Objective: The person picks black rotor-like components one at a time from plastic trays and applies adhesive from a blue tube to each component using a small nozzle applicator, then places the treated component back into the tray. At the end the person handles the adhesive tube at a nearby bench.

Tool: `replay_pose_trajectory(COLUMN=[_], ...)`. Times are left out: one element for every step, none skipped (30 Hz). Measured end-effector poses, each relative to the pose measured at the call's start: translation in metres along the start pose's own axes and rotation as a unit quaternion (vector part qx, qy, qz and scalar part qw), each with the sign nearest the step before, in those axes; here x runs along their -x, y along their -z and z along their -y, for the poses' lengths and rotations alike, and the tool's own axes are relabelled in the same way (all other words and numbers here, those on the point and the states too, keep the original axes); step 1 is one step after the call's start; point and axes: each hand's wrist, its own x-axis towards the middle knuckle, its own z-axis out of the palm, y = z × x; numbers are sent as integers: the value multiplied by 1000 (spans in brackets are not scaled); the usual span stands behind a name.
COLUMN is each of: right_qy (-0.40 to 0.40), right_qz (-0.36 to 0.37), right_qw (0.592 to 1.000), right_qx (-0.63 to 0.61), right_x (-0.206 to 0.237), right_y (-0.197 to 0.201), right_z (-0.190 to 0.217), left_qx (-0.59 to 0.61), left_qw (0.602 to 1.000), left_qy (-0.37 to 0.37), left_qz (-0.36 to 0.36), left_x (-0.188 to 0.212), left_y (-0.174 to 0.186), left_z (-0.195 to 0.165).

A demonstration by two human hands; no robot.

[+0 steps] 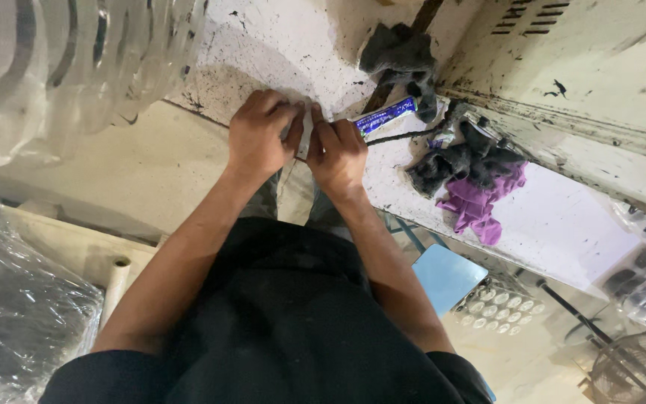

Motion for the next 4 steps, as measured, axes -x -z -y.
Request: replay_pose_trajectory(right_qy=[-1, -2, -3, 0], right_qz=[0, -1, -2, -3], right_qw=[1000, 1000, 1000, 1000], right_qx=[1, 2, 4, 4], right_x=[1, 2, 2, 1], right_y=[0, 0, 1, 1], right_z=[0, 0, 0, -2], left_qx=[-1, -1, 1, 2], left_qw=[1000, 1000, 1000, 1000], left_qy=[3, 5, 6, 6], left_qz=[-2, -2, -1, -3], left_x=[-1, 0, 0, -1], left_y=[-1, -1, -2, -2], left_z=[1, 1, 1, 1])
